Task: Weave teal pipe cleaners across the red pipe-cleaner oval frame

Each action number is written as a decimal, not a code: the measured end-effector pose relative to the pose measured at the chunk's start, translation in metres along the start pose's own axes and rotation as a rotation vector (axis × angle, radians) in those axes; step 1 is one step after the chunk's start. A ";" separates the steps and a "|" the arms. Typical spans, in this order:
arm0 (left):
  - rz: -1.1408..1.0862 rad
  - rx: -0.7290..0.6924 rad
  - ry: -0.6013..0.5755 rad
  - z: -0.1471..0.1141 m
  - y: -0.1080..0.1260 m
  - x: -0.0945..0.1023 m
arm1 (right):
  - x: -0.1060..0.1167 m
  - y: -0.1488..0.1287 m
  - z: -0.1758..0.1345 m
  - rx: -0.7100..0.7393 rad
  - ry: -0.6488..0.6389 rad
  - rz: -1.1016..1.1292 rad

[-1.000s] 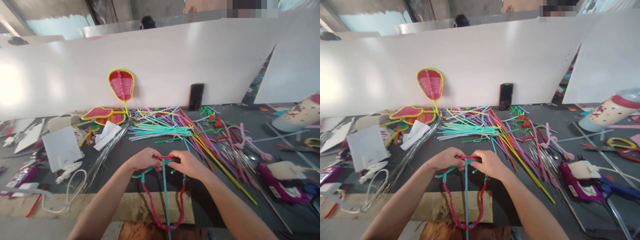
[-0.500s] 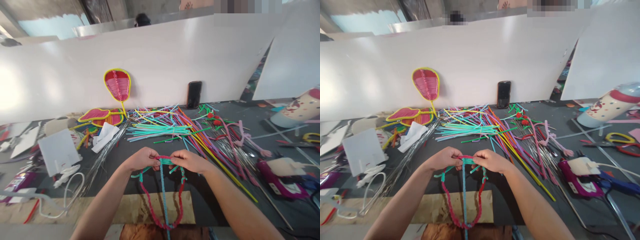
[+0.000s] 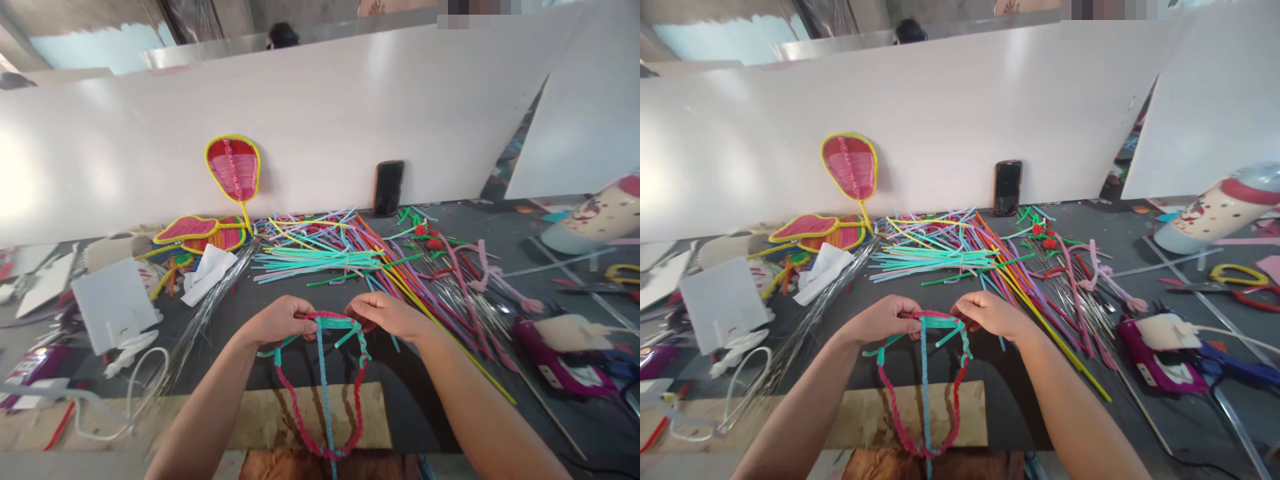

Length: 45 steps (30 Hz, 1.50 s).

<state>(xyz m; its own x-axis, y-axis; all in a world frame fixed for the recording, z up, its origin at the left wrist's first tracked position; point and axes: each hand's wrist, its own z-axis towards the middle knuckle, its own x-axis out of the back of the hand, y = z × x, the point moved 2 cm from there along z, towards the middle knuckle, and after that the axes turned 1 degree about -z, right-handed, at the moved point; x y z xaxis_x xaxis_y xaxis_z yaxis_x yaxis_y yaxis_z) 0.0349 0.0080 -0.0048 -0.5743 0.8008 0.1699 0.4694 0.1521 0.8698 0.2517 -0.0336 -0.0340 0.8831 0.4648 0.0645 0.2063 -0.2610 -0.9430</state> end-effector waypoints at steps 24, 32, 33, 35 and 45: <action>0.370 -0.042 0.225 -0.001 0.004 -0.008 | -0.023 -0.016 -0.001 0.173 0.182 -0.537; 0.394 -0.112 0.205 0.001 0.006 -0.015 | -0.036 -0.014 0.007 0.344 0.301 -0.566; 0.401 -0.120 0.211 0.001 0.007 -0.015 | -0.036 -0.014 0.007 0.342 0.318 -0.596; 0.403 -0.126 0.231 0.002 0.006 -0.016 | -0.034 -0.013 0.007 0.326 0.343 -0.624; 0.316 -0.152 0.282 -0.004 0.003 -0.015 | -0.032 -0.015 0.004 0.511 0.371 -0.503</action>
<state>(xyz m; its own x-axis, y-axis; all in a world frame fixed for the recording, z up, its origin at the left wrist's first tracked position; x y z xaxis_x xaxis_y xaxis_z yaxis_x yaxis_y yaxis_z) 0.0419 -0.0057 -0.0026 -0.5890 0.6019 0.5393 0.5593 -0.1781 0.8096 0.2189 -0.0413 -0.0229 0.8367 0.0889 0.5403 0.4772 0.3656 -0.7992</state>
